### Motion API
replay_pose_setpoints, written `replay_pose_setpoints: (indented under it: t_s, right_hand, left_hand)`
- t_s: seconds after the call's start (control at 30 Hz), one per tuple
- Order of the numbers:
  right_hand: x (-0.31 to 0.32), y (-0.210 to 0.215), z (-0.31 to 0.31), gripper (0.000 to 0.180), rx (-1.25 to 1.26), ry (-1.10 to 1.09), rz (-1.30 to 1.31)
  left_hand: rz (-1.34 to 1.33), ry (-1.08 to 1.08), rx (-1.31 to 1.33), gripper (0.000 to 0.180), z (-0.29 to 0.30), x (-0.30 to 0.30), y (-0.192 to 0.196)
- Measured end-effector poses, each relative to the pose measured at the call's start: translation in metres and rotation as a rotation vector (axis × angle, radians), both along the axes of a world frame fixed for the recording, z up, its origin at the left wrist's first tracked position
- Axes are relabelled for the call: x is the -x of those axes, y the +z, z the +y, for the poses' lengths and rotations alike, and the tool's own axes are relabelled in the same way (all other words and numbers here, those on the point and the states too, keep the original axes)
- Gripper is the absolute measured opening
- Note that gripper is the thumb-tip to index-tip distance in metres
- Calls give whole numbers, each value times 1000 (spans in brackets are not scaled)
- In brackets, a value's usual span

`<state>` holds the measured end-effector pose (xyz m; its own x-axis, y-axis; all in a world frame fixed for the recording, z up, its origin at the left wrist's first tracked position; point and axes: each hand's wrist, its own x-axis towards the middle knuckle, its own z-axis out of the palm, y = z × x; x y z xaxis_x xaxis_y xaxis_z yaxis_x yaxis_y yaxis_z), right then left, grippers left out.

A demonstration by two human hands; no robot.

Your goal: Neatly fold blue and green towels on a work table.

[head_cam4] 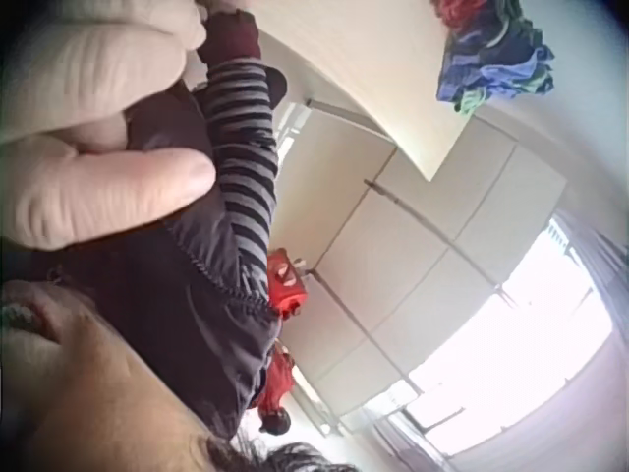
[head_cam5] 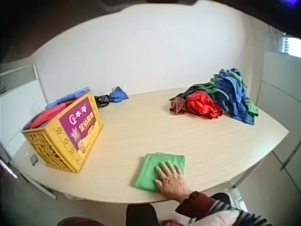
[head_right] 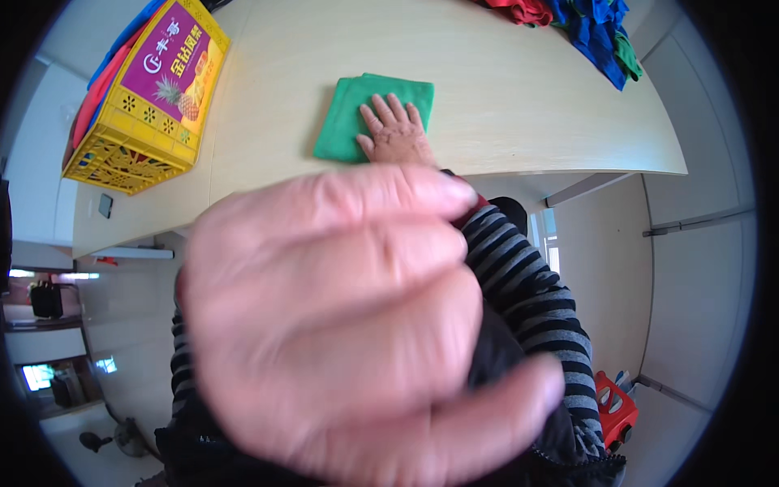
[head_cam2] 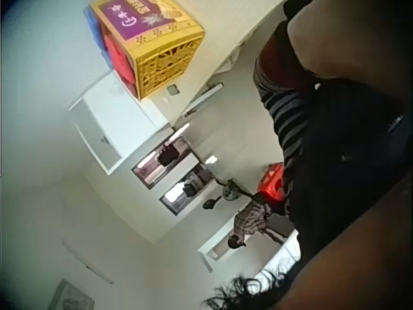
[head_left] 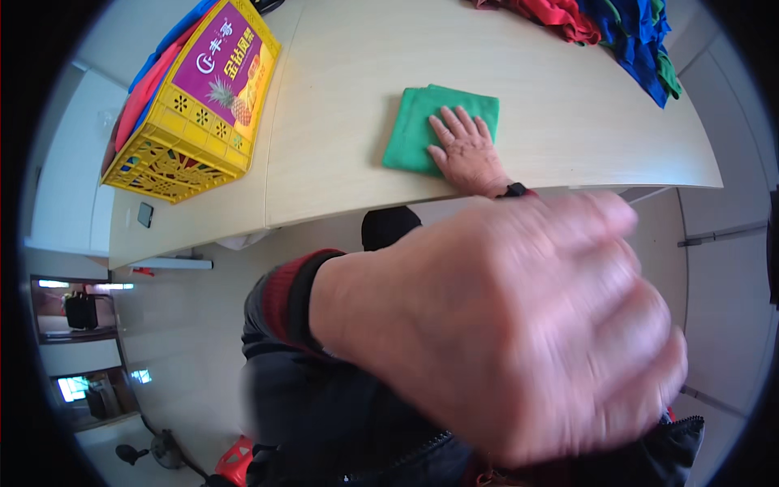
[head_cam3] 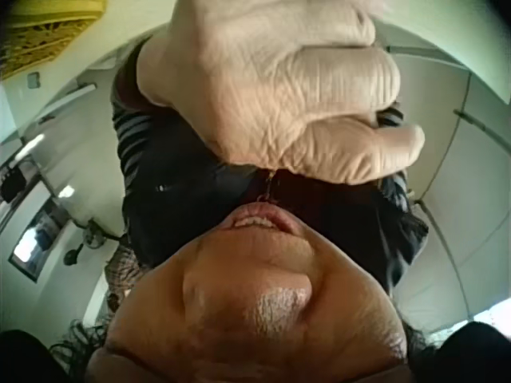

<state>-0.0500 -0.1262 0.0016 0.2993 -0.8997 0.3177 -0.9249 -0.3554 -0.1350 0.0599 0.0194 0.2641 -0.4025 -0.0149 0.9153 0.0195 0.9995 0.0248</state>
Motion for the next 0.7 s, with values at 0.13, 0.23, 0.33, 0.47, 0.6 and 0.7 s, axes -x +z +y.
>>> replay_pose_setpoints:
  t_s: [0.13,0.23,0.33,0.47,0.6,0.7]
  right_hand:
    - [1,13,0,58,38,-8,-13]
    - [9,12,6,58,20,-34,-18]
    - [8,16,9,58,7,-34,-35]
    - [-6,19,9,57,9,-18,-45]
    - [5,20,11,57,1,-19,-39]
    - [7,18,10,57,4,-25,-34]
  left_hand:
    - [-287,60,4,27,7,-27,31]
    - [-271,38,-11,26,2,-26,24]
    - [-254,4,-11,25,21,-35,26]
    - [-223,-44,-9,24,36,-61,29]
    - [-197,-33,-26,23,24,-38,25]
    - [-187,-17,-32,22,10,-30,24]
